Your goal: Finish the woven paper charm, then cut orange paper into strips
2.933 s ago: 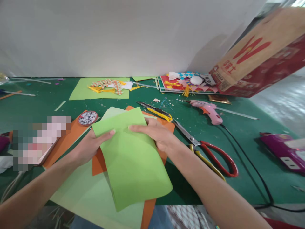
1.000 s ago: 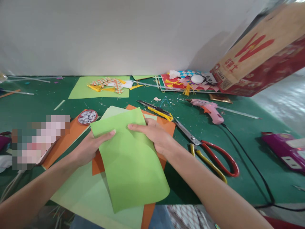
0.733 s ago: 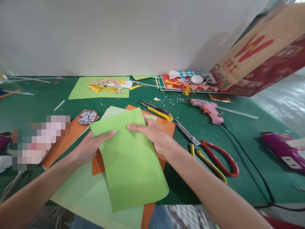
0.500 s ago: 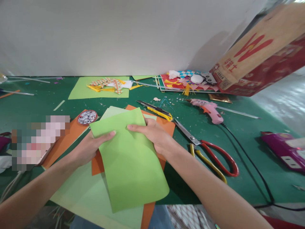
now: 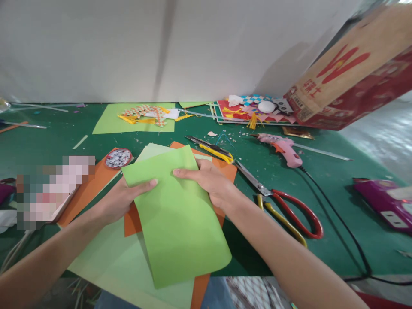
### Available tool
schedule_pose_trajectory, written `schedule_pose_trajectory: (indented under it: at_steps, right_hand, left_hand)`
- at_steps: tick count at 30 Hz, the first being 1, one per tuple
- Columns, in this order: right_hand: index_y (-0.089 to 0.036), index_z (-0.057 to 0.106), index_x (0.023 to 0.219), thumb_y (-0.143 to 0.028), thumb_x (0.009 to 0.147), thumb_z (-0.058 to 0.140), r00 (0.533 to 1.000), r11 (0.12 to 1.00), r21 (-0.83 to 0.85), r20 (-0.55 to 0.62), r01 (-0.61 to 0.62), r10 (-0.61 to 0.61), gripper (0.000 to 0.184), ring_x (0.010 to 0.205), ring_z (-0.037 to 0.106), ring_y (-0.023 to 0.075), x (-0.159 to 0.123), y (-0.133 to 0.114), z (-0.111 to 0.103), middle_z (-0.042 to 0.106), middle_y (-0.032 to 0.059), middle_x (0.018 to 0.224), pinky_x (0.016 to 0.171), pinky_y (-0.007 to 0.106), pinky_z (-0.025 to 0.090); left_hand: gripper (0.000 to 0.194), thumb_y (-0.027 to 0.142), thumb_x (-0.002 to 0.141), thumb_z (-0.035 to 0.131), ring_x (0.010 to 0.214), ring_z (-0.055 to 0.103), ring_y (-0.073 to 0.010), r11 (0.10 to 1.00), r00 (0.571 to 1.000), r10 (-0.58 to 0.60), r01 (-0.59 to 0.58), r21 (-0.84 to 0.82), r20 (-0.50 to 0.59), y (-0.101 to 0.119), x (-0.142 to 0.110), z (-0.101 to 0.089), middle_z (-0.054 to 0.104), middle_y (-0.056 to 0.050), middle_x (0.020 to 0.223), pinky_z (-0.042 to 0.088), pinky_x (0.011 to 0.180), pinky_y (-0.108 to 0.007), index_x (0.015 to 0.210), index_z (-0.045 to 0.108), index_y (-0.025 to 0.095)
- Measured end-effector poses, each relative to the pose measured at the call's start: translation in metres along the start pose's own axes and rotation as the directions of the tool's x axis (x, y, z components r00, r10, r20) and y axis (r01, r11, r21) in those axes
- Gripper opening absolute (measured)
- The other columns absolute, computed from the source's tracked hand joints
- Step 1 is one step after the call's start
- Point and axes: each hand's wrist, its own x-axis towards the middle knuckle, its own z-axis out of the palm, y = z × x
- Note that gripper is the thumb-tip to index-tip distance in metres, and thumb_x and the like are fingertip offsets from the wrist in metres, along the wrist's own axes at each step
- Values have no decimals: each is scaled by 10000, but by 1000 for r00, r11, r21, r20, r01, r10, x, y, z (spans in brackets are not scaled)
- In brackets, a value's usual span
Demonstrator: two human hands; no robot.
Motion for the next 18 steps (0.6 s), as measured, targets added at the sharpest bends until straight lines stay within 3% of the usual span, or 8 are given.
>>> schedule_pose_trajectory:
  at_steps: [8,18]
  right_hand:
    - [-171,675,793,-159,643,740,1000,1000,11,-6,-6,6,164,554,673,168,0,-1,2,744,49,750,526,268,568]
    - [-170,678,756,-169,684,718,999,1000,1,-33,-22,22,82,528,659,152,1,0,3,746,53,761,513,254,555]
  left_hand:
    - [463,458,747,696,1116,590,-292,999,998,-47,46,-27,-44,-1,0,1,649,-75,1207,469,938,-417,1144,645,226]
    - [508,486,703,723,1071,617,-301,993,995,-69,62,-95,-70,4,-1,4,669,-86,1171,495,885,-395,1127,654,217]
